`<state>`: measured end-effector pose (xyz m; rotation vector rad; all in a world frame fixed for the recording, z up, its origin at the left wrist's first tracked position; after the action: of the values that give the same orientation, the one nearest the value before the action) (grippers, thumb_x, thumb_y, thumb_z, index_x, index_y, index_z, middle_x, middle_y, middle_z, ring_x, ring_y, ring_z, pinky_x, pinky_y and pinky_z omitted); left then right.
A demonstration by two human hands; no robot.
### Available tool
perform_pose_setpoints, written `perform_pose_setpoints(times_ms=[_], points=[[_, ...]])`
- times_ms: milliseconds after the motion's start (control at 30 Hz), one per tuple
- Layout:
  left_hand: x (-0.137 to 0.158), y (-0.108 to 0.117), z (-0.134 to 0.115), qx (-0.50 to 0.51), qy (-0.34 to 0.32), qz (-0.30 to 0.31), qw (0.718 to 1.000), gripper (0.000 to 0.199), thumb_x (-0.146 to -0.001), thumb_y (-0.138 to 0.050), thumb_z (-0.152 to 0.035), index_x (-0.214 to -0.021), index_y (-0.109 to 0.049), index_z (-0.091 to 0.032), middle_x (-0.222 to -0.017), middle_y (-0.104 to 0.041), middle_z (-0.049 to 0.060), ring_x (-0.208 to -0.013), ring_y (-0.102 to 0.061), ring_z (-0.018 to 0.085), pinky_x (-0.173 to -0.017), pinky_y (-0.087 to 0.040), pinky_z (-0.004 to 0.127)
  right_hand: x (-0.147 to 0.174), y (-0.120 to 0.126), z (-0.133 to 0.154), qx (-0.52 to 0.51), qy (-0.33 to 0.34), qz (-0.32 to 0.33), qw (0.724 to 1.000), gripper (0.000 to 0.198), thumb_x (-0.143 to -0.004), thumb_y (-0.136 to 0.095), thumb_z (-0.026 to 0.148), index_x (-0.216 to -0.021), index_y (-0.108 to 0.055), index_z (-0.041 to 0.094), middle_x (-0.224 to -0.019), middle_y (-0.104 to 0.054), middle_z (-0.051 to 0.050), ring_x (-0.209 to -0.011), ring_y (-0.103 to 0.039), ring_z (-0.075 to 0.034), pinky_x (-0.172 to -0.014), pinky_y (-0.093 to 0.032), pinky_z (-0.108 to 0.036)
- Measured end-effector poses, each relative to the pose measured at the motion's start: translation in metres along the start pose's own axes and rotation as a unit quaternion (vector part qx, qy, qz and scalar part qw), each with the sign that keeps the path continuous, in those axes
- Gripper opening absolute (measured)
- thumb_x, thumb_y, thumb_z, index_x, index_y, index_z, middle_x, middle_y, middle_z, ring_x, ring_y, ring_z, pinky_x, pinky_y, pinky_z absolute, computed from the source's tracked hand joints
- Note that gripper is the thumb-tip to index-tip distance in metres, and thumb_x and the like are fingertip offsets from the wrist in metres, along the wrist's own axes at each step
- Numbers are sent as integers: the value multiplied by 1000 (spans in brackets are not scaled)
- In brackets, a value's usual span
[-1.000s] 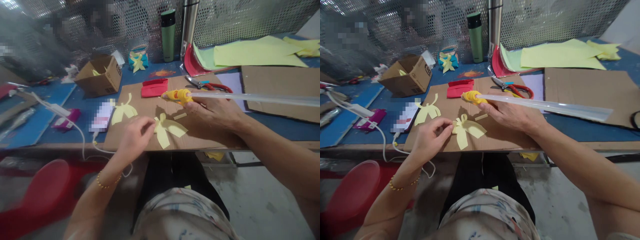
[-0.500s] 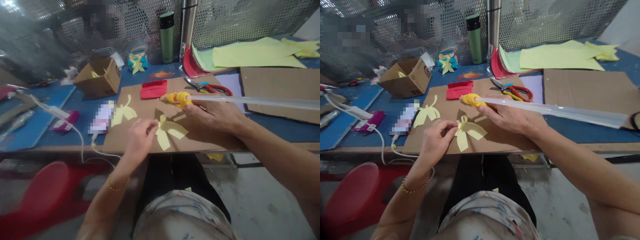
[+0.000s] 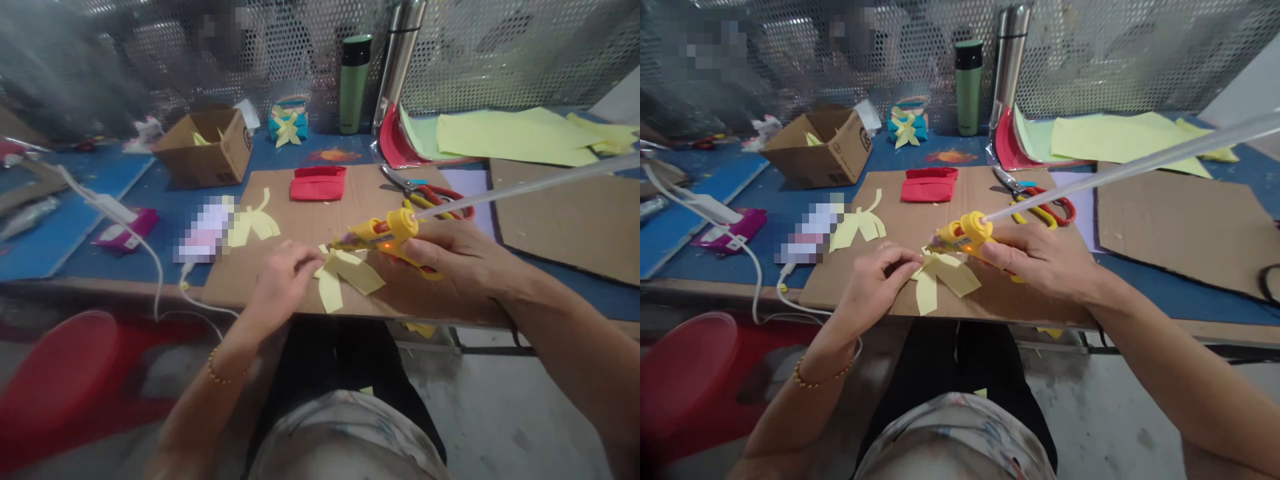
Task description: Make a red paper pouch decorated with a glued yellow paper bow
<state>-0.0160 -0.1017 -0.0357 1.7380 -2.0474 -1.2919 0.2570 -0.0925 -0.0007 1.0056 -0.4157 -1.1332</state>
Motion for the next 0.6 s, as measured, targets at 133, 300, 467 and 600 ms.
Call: perform_pose_setpoints(times_ms=[133, 300, 467, 600], points=[[-1, -1, 0, 8, 1, -1, 1000, 13, -95, -63, -20, -88, -73, -22, -88, -77, 3, -87, -69, 22, -83, -55, 38, 6, 1, -1, -41, 2, 28, 999, 78, -92, -31, 88, -70, -67, 21, -64, -60, -2, -61, -54, -18, -56, -36, -31], [-1, -2, 1, 10, 2, 2, 1000, 13, -95, -64, -21, -87, -74, -22, -89, -77, 3, -87, -69, 22, -85, -55, 39, 12, -2, -3, -26, 10, 7, 1000, 73, -95, -34, 83, -61, -55, 21, -55, -47, 0, -53, -43, -15, -53, -27, -31], [-1, -2, 1, 2, 10, 4, 1000, 15, -95, -62, -23, -87, -75, -22, -89, -77, 3, -87, -69, 22, -84, -55, 39, 12, -4, -1, -11, 27, 4, 1000, 72, -97, -33, 80, -63, -58, 22, -56, -49, 0, -53, -43, -16, -52, -25, -31], [-1, -2, 1, 9, 5, 1, 1000, 15, -95, -63, -22, -86, -74, -22, -87, -77, 3, -86, -69, 21, -83, -55, 38, 12, -5, -1, 3, 33, 0, 999, 70, -99, -33, 78, -65, -61, 23, -56, -50, -1, -54, -44, -17, -52, -24, -31]])
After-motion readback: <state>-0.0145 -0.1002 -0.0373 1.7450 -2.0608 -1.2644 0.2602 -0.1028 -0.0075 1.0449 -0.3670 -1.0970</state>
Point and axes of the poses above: each hand's wrist, its own x-axis away from the middle knuckle, its own y-axis out of the back of the hand, z = x × y, the point moved 1 cm from there along -x, towards the middle knuckle
